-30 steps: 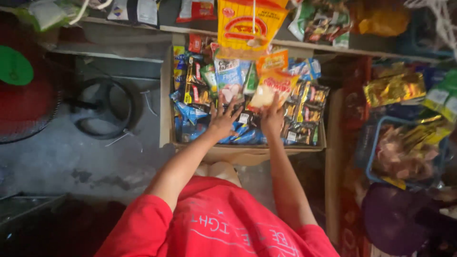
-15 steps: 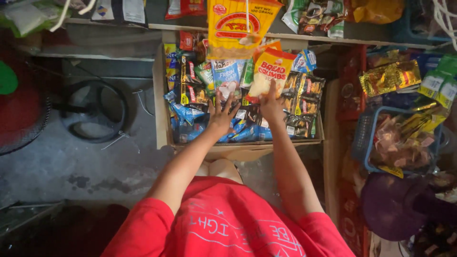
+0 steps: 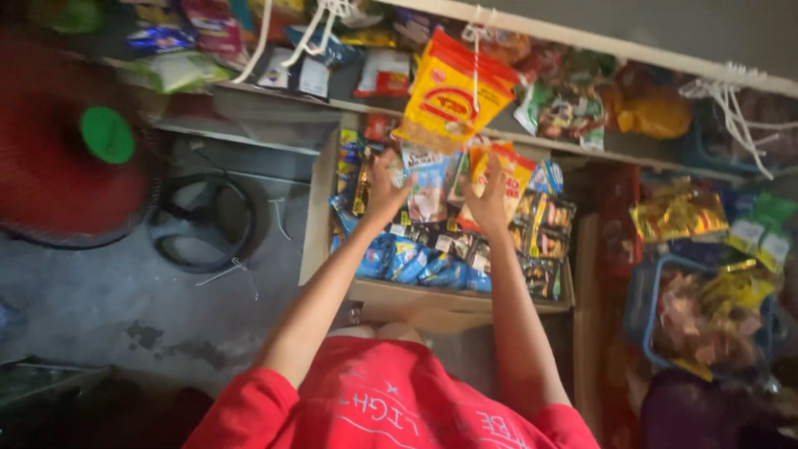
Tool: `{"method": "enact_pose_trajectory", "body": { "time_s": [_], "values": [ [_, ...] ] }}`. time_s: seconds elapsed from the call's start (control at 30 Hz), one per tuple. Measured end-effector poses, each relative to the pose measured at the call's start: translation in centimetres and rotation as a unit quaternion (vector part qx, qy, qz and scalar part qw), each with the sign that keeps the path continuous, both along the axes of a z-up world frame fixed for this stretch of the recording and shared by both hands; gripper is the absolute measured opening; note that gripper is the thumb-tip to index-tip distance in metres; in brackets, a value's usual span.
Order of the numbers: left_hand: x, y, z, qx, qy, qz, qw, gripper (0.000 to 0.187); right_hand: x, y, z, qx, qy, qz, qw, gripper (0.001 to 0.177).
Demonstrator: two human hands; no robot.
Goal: Organizing and sorting various food packets, sachets, and breadcrumbs on store shelves.
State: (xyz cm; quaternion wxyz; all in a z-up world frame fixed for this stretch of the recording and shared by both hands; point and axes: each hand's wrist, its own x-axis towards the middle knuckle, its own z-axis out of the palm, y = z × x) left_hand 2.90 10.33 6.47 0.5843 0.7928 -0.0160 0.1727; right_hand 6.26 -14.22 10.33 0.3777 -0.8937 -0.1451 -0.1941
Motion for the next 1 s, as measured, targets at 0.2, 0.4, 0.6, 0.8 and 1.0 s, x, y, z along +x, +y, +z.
{"method": "enact_pose_trajectory", "body": {
  "time_s": [0.2, 0.4, 0.6, 0.8, 1.0],
  "values": [
    [6.5, -0.3, 7.9, -0.144, -0.054, -0.019, 0.988, 0.079, 2.4, 3.0, 3.7, 0.237, 0.181, 0.06, 0.953, 0.064],
    [5.6, -3.5, 6.0, 0.013, 0.107, -0.039, 0.993, 0.057, -0.9, 1.7, 6.8, 0.179, 0.113, 0.005, 0.977, 0.051],
    [5.8, -5.2, 4.0, 0.024, 0.041, -0.121, 0.992, 0.047, -3.9, 1.2, 11.3, 0.237, 0.149, -0.018, 0.96, 0.066],
    [0.7, -3.9, 7.7, -0.032, 0.077, -0.131, 0.988, 0.055, -4.9, 0.9, 8.3, 0.268, 0.226, 0.009, 0.937, 0.055],
    [-0.4, -2.9, 11.2, 0.059, 0.159, -0.123, 0.978, 0.055, -5.5, 1.4, 6.9, 0.313, 0.223, 0.019, 0.923, 0.04]
  ]
}}
